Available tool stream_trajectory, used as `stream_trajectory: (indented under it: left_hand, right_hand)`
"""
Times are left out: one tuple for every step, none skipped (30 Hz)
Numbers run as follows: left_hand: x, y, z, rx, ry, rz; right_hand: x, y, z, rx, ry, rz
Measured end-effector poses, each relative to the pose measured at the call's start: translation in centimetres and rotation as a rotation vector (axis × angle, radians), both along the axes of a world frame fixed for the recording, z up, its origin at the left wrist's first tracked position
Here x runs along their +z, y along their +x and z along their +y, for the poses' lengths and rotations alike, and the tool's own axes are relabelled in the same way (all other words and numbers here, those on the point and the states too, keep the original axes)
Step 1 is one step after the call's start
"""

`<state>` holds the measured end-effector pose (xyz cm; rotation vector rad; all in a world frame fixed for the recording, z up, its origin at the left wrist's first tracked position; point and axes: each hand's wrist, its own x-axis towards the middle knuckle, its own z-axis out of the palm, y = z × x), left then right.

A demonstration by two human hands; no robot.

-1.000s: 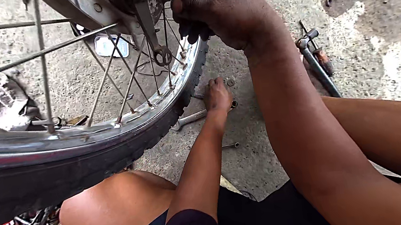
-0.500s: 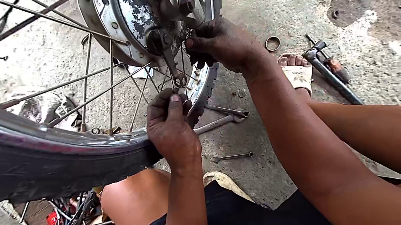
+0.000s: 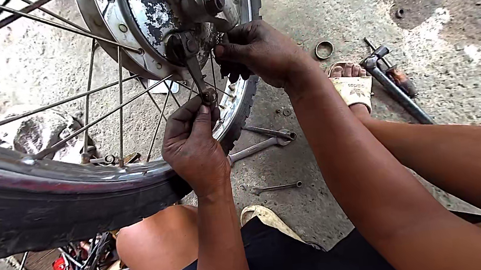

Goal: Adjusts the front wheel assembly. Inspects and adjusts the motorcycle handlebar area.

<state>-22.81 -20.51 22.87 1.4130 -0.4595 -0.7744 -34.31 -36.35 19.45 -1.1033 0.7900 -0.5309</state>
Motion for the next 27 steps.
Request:
stream_trajectory:
  left_hand:
    - [0.0, 0.2, 0.0, -0.014, -0.006, -0.009]
    - [0.0, 0.3, 0.0, -0.024, -0.007, -0.006]
    - [0.1, 0.4, 0.0, -0.033, 0.000, 0.002]
    - [0.2, 0.5, 0.0, -0.045, 0.014, 0.013]
    - [0.4, 0.6, 0.0, -0.062, 0.027, 0.022]
    - [0.5, 0.7, 0.1, -0.073, 0.038, 0.026]
    - [0.6, 0.7, 0.1, -0.082, 0.045, 0.028]
    - [0.8, 0.7, 0.1, -0.092, 0.046, 0.030]
    - [0.9, 0.7, 0.2, -0.099, 0.041, 0.036]
    - [1.0, 0.6, 0.2, -0.107, 0.037, 0.040]
    - [1.2, 0.4, 0.3, -0.112, 0.036, 0.037]
    - [1.4, 0.1, 0.3, -0.118, 0.041, 0.026]
    - [1.6, -0.2, 0.3, -0.125, 0.051, 0.003]
    - [1.7, -0.7, 0.3, -0.116, 0.065, -0.026]
    - [1.6, -1.1, 0.1, -0.090, 0.077, -0.062]
    - [1.5, -1.4, -0.1, -0.056, 0.080, -0.099]
    - [1.3, -1.6, -0.2, -0.027, 0.083, -0.139]
    - [1.2, -1.7, -0.4, -0.009, 0.092, -0.180]
    - [1.1, -1.8, -0.6, 0.000, 0.103, -0.219]
    - [1.1, -1.8, -0.7, 0.001, 0.120, -0.256]
    - [1.1, -1.8, -0.7, -0.004, 0.140, -0.289]
    - [1.2, -1.7, -0.8, -0.011, 0.160, -0.312]
    - [1.3, -1.7, -0.8, -0.019, 0.179, -0.323]
    - [1.4, -1.6, -0.8, -0.022, 0.198, -0.328]
    - [1.5, -1.5, -0.8, -0.022, 0.219, -0.334]
    - [1.6, -1.4, -0.8, -0.021, 0.239, -0.338]
    - [1.6, -1.4, -0.8, -0.024, 0.254, -0.339]
  right_hand:
    - [0.1, 0.0, 0.0, -0.001, 0.001, 0.008]
    - [0.1, 0.0, 0.0, 0.000, 0.000, 0.014]
    - [0.2, 0.0, 0.0, 0.001, -0.001, 0.018]
    - [0.1, 0.0, -0.1, 0.001, -0.001, 0.017]
    - [0.1, 0.0, -0.1, -0.002, 0.000, 0.013]
    - [0.1, 0.1, -0.1, -0.003, 0.003, 0.010]
    - [0.1, 0.1, -0.1, -0.003, 0.006, 0.010]
    - [0.1, 0.1, -0.1, -0.004, 0.006, 0.012]
    - [0.1, 0.1, -0.1, -0.002, 0.005, 0.011]
    - [0.0, 0.1, -0.1, -0.001, 0.003, 0.007]
    - [0.0, 0.1, -0.1, 0.000, 0.001, 0.002]
    - [0.0, 0.1, -0.1, -0.001, 0.003, -0.003]
    - [0.0, 0.1, -0.1, -0.003, 0.002, -0.004]
    - [0.0, 0.0, -0.1, -0.004, 0.000, -0.002]
    - [0.1, 0.0, -0.1, 0.000, -0.003, 0.006]
    - [0.1, 0.0, -0.1, 0.001, -0.003, 0.010]
    - [0.1, 0.0, 0.0, 0.002, -0.001, 0.016]
    - [0.2, 0.0, 0.0, 0.005, -0.003, 0.021]
    - [0.3, 0.0, 0.0, 0.002, -0.005, 0.022]
    - [0.3, 0.0, 0.0, 0.001, -0.005, 0.020]
    - [0.3, 0.0, 0.0, 0.001, -0.008, 0.022]
    - [0.2, 0.0, 0.0, 0.001, -0.012, 0.022]
    - [0.2, -0.1, 0.0, 0.002, -0.017, 0.021]
    - [0.1, -0.1, 0.0, 0.004, -0.021, 0.015]
    - [0.0, -0.1, -0.1, 0.005, -0.023, 0.014]
    - [0.0, 0.0, -0.1, 0.005, -0.021, 0.015]
    - [0.0, 0.0, -0.1, 0.005, -0.018, 0.016]
